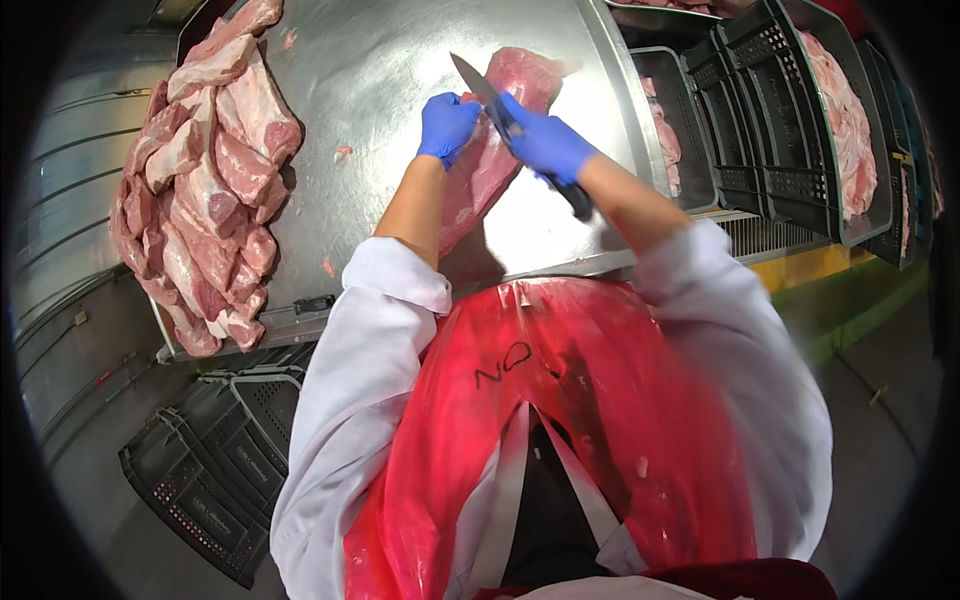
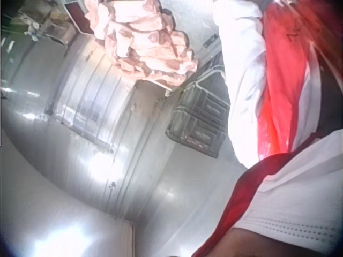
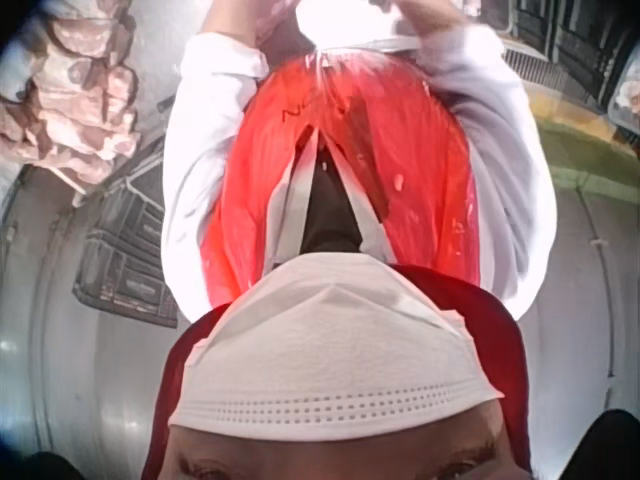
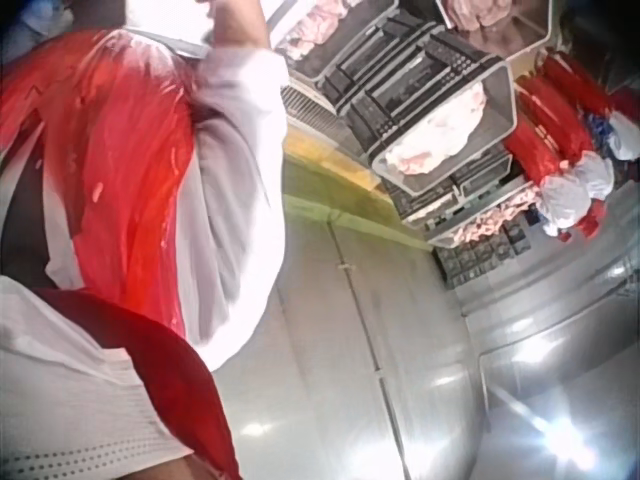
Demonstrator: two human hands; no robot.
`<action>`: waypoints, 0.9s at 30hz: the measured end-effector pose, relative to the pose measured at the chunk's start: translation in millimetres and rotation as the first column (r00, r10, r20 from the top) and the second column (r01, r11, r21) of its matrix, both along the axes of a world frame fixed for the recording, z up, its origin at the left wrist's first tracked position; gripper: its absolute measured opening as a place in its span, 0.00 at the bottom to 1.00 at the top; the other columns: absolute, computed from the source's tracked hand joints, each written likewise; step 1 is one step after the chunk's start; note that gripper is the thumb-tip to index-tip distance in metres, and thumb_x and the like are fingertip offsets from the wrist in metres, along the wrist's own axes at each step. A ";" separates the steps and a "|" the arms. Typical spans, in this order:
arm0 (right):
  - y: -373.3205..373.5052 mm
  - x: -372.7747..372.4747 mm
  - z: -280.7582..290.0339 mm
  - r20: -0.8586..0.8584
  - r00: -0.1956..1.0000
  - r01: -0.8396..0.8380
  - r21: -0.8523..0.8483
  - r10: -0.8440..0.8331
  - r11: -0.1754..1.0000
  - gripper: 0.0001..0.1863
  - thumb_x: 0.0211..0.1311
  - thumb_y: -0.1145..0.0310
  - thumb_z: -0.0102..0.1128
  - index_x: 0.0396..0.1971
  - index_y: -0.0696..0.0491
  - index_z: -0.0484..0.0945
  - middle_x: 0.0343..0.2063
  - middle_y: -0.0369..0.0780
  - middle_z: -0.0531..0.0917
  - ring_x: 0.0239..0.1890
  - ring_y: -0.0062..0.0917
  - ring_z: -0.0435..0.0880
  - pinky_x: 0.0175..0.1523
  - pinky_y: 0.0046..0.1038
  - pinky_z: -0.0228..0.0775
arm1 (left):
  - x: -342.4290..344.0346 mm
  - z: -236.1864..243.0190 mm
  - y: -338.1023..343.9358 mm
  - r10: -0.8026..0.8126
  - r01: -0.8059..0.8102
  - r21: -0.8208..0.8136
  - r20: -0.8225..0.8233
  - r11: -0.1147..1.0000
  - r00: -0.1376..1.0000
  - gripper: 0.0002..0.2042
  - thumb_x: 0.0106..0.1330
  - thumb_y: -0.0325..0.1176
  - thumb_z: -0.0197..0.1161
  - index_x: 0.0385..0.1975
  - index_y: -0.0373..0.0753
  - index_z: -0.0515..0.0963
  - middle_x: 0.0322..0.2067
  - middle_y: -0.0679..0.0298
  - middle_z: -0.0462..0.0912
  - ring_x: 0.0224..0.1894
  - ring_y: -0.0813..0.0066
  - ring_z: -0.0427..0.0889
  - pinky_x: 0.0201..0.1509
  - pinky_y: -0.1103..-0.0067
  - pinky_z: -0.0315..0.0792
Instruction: The person uses a knife to trim fat and slice large pieces of raw meat on a stainless steel table. They handle the meat with gloved hands, separating lean portions from fat and placing the cut pieces into a nearby crate.
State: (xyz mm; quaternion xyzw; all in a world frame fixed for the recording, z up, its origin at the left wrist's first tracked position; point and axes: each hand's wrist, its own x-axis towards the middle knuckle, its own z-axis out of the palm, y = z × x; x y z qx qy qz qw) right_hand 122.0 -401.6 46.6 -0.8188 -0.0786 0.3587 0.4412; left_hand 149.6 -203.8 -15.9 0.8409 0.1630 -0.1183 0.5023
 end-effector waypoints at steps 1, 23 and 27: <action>-10.1 -13.6 5.5 -0.046 0.999 -0.009 0.041 0.011 0.999 0.39 0.70 0.64 0.46 0.78 0.36 0.42 0.27 0.44 0.81 0.19 0.27 0.80 0.27 0.28 0.78 | -4.0 -2.0 1.4 0.059 -0.059 -0.049 -0.006 0.997 0.998 0.10 0.60 0.34 0.65 0.24 0.32 0.80 0.19 0.62 0.80 0.22 0.77 0.78 0.27 0.77 0.70; -18.3 -74.6 6.6 -0.278 0.945 -0.108 0.234 0.173 0.966 0.41 0.71 0.62 0.49 0.78 0.38 0.41 0.35 0.42 0.81 0.23 0.26 0.81 0.32 0.30 0.80 | 2.6 46.0 30.5 0.020 -0.010 -0.072 0.134 0.997 0.991 0.10 0.61 0.34 0.63 0.24 0.31 0.79 0.21 0.64 0.80 0.24 0.79 0.75 0.31 0.77 0.71; 31.1 -31.0 -31.5 -0.198 0.980 0.041 0.273 0.014 0.961 0.40 0.71 0.62 0.49 0.78 0.37 0.43 0.29 0.41 0.80 0.22 0.24 0.81 0.31 0.28 0.79 | -1.3 67.6 22.7 -0.110 0.127 -0.089 0.179 0.988 0.978 0.10 0.61 0.34 0.64 0.24 0.33 0.79 0.22 0.67 0.78 0.25 0.81 0.72 0.30 0.79 0.68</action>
